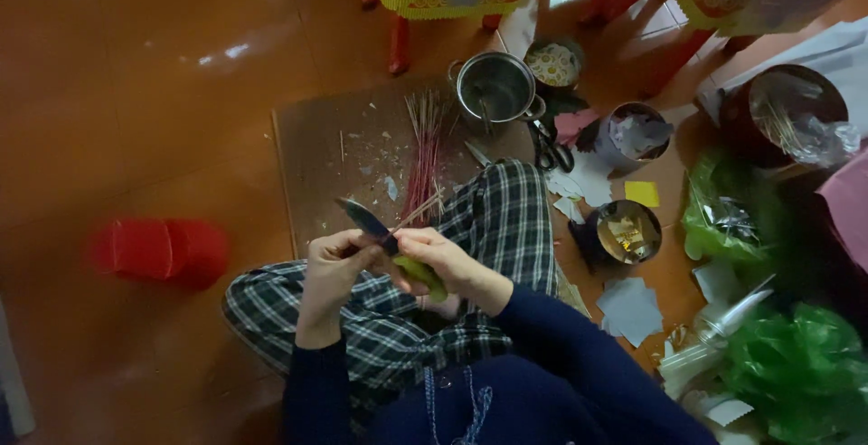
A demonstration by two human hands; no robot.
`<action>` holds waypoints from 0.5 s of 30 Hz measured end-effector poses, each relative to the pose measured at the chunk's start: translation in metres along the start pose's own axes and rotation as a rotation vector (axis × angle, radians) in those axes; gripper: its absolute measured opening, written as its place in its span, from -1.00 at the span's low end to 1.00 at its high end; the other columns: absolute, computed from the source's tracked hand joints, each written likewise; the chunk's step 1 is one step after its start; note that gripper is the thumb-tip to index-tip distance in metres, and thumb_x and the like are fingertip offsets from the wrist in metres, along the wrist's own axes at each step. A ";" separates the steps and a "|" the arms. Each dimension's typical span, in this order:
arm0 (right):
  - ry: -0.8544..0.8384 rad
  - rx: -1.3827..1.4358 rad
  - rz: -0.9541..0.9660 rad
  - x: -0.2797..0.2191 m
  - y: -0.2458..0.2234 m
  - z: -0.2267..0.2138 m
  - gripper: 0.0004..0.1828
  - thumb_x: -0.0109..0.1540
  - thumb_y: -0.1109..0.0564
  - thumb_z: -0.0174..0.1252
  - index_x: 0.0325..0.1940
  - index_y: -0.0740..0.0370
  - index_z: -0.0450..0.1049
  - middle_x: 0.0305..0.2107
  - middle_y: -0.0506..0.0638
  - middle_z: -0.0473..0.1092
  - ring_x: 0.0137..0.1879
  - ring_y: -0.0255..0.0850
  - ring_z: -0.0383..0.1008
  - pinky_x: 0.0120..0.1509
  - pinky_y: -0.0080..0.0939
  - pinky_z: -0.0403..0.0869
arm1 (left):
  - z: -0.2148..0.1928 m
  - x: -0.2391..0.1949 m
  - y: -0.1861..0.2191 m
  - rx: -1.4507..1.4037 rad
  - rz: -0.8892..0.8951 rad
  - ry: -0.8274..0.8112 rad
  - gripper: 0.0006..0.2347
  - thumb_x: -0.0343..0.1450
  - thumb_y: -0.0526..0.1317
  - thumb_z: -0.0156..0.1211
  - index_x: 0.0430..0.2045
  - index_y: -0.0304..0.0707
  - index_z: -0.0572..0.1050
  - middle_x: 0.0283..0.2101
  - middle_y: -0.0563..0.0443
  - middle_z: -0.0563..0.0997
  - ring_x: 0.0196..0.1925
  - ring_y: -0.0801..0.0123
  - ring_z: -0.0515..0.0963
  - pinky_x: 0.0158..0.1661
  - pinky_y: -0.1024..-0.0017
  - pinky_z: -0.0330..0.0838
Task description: Trimming the ends of thin wooden sticks and bundling them together using a knife
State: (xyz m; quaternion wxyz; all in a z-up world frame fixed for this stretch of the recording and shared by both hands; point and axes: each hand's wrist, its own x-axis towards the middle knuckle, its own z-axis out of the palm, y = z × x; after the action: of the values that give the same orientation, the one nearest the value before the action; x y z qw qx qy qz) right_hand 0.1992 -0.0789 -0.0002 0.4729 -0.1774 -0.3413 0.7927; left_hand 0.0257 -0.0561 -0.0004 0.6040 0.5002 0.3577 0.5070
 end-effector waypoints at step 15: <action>0.176 -0.658 -0.058 0.014 0.011 0.007 -0.65 0.38 0.22 -0.20 0.17 0.32 0.39 -0.61 0.11 0.42 -0.67 -0.30 0.30 -0.63 -0.38 0.32 | 0.019 -0.002 0.024 0.955 0.696 0.297 -0.91 0.33 -0.45 0.29 -0.36 -0.33 0.63 -0.39 0.01 0.57 -0.38 0.24 0.57 -0.34 0.44 0.50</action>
State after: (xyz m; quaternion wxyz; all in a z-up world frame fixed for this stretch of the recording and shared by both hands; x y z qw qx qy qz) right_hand 0.1813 -0.0722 -0.0023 0.4404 -0.3785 -0.5414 0.6079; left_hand 0.0367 -0.0627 0.0268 0.0553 0.7274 0.4413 0.5225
